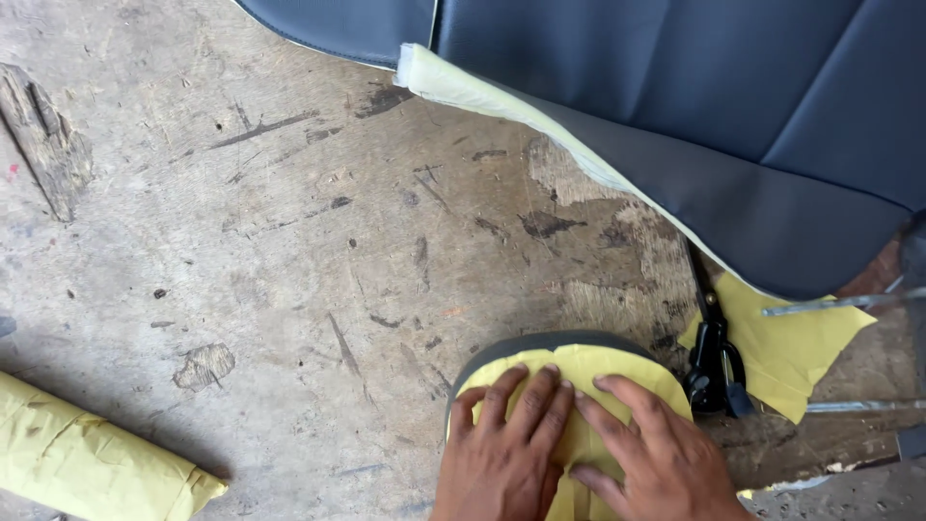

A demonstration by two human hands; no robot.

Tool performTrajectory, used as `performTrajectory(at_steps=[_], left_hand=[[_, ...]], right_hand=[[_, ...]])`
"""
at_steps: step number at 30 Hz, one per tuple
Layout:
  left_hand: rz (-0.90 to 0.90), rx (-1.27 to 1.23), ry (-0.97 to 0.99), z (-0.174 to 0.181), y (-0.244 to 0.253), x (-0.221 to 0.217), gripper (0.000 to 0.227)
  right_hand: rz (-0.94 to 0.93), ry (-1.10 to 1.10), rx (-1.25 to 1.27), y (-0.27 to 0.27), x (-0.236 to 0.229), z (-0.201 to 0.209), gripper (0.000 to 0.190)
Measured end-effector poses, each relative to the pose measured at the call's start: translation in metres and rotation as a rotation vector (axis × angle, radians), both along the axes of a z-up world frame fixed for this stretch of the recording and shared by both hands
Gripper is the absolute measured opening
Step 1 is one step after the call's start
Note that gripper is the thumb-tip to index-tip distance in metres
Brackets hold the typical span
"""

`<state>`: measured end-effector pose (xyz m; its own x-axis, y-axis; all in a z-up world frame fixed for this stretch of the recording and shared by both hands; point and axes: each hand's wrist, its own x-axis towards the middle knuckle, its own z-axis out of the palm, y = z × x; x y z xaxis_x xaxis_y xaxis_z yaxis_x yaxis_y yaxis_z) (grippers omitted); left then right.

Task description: Fitting and marking a yellow foam cover onto a car headrest

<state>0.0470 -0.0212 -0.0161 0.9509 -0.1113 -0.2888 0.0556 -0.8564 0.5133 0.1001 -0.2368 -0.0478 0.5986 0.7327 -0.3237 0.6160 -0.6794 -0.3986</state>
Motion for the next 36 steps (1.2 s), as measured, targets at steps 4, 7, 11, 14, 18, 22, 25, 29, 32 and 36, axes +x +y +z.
performTrajectory(at_steps=[4, 7, 11, 14, 18, 22, 25, 29, 32, 36], left_hand=[[-0.015, -0.006, 0.006, 0.007, 0.003, 0.0, 0.082], [-0.075, 0.112, -0.007, 0.002, 0.0, -0.001, 0.08], [-0.117, 0.193, 0.078, 0.02, -0.003, 0.004, 0.084], [-0.16, 0.272, 0.164, 0.031, -0.012, 0.002, 0.099], [-0.173, 0.396, 0.185, 0.041, -0.033, -0.002, 0.129], [-0.196, 0.414, 0.202, 0.044, -0.043, -0.007, 0.129], [-0.209, 0.462, 0.203, 0.051, -0.05, -0.002, 0.128], [-0.207, 0.451, 0.228, 0.042, -0.057, 0.002, 0.129], [-0.196, 0.488, 0.238, 0.042, -0.064, 0.007, 0.132], [-0.192, 0.582, 0.259, 0.043, -0.075, 0.004, 0.134]], right_hand=[[0.015, -0.071, 0.104, 0.009, 0.009, 0.015, 0.085], [0.129, -0.129, 0.108, 0.004, 0.008, 0.01, 0.105], [0.184, -0.217, 0.113, 0.005, 0.006, 0.017, 0.102], [0.207, -0.288, 0.096, 0.005, 0.005, 0.026, 0.104], [0.176, -0.188, 0.066, 0.004, 0.005, 0.03, 0.094], [-0.119, -0.173, 0.138, -0.044, -0.009, 0.028, 0.08], [-0.905, 0.083, 0.499, -0.099, -0.04, -0.006, 0.047], [-1.143, 0.401, 0.474, -0.113, -0.101, -0.025, 0.048], [-0.993, 0.191, 0.494, -0.095, -0.118, -0.016, 0.034], [-0.925, 0.204, 0.7, -0.083, -0.125, 0.011, 0.016]])
